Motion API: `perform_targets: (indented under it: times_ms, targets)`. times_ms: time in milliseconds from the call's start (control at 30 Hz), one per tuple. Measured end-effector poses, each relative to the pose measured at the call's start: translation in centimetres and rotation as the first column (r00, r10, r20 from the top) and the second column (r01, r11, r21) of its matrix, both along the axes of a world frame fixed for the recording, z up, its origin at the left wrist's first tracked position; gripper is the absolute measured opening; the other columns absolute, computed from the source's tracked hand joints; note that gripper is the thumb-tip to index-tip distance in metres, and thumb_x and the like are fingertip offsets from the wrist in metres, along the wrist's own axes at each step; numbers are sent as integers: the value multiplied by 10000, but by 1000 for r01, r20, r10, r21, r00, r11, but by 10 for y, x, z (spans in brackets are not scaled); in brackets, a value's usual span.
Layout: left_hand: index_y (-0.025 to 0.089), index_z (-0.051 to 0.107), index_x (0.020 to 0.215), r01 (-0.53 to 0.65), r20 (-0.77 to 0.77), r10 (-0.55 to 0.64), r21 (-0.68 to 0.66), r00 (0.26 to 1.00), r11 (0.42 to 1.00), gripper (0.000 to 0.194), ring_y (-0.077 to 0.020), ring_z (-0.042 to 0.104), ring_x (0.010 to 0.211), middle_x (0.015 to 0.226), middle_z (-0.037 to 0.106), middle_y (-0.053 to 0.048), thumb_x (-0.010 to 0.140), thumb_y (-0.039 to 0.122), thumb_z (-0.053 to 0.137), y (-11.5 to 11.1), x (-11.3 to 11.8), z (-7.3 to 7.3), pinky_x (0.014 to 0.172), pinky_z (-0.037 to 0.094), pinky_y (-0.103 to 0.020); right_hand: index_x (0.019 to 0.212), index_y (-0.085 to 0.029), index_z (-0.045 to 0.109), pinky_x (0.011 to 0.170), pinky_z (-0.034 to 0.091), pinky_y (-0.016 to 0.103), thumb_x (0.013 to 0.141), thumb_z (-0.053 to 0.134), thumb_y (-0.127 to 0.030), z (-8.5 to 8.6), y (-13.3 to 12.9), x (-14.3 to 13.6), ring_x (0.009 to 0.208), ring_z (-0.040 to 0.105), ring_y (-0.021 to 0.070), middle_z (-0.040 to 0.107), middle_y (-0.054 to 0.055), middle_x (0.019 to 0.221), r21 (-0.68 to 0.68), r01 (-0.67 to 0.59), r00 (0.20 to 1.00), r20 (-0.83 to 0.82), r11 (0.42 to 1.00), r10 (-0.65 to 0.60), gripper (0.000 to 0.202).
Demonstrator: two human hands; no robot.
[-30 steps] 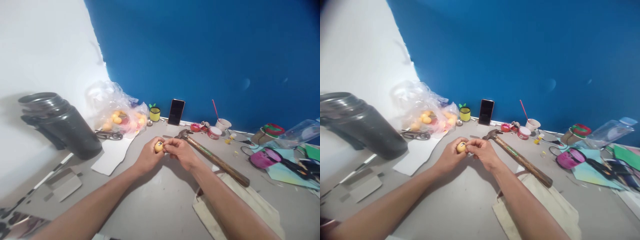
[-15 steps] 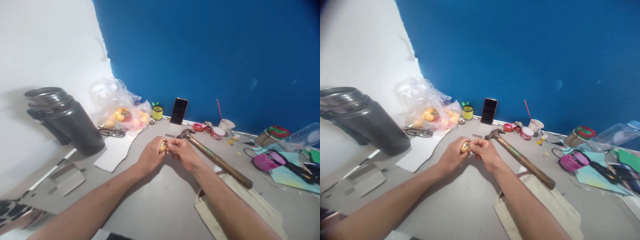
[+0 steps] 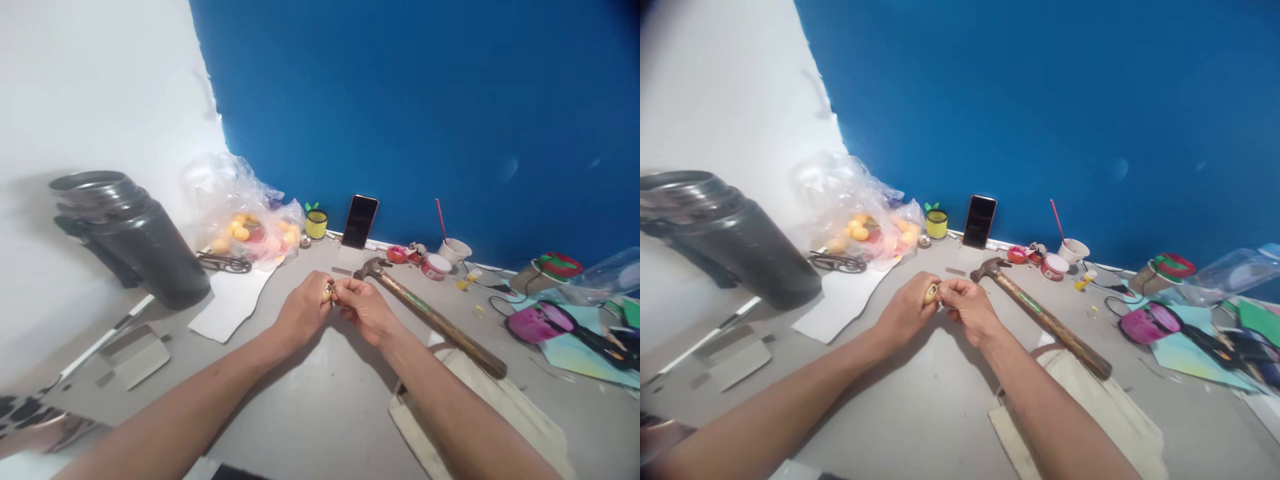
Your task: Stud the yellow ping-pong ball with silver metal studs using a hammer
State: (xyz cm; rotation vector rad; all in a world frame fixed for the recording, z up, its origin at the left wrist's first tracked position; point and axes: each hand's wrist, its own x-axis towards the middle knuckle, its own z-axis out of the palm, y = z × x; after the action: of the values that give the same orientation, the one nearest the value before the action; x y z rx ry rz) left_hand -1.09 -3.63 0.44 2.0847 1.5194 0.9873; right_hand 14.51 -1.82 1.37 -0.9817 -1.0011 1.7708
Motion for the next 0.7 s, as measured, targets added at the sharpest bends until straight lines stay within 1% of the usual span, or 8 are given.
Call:
perform_targets:
  times_ms: [133, 267, 367, 500, 700]
  targets:
    - [206, 573, 922, -24, -51, 24, -7, 998, 1000, 114, -205, 614, 849, 956, 629, -48, 870, 140, 496, -2, 1, 3, 730, 474, -322, 669, -151, 683, 490, 234, 192, 469, 990, -469, -1, 0, -2, 620, 451, 85, 606, 1, 675, -30, 9, 999, -30, 1000, -9, 485]
    - [204, 558, 934, -30, -79, 29, -6, 996, 1000, 103, -209, 616, 854, 964, 625, -53, 890, 149, 483, -2, 1, 3, 739, 478, -330, 659, -156, 682, 486, 229, 188, 453, 998, -458, -2, 0, -4, 612, 443, 84, 607, 1, 659, -48, 14, 999, -41, 999, -16, 483]
    - [205, 544, 947, -35, -102, 33, -13, 994, 999, 94, -213, 614, 859, 987, 622, -63, 908, 164, 469, -2, 1, 3, 736, 476, -332, 660, -157, 681, 483, 227, 187, 455, 1000, -456, -2, 0, -4, 606, 434, 81, 611, 1, 658, -51, 12, 999, -49, 999, -14, 483]
    - [209, 528, 945, -38, -143, 35, -15, 989, 999, 107, -217, 613, 872, 1001, 616, -70, 903, 144, 455, -2, 1, 3, 736, 474, -328, 663, -154, 677, 481, 229, 187, 461, 997, -467, -2, -1, -3, 604, 428, 80, 608, 1, 658, -53, 2, 999, -48, 999, -5, 491]
    - [207, 528, 969, -32, -137, 31, -12, 990, 999, 118, -223, 622, 900, 1012, 615, -72, 898, 136, 466, -2, 1, 1, 762, 483, -334, 651, -151, 663, 491, 246, 190, 446, 992, -483, 1, -3, -5, 618, 448, 84, 596, -3, 662, -33, 13, 1000, -15, 999, -14, 510]
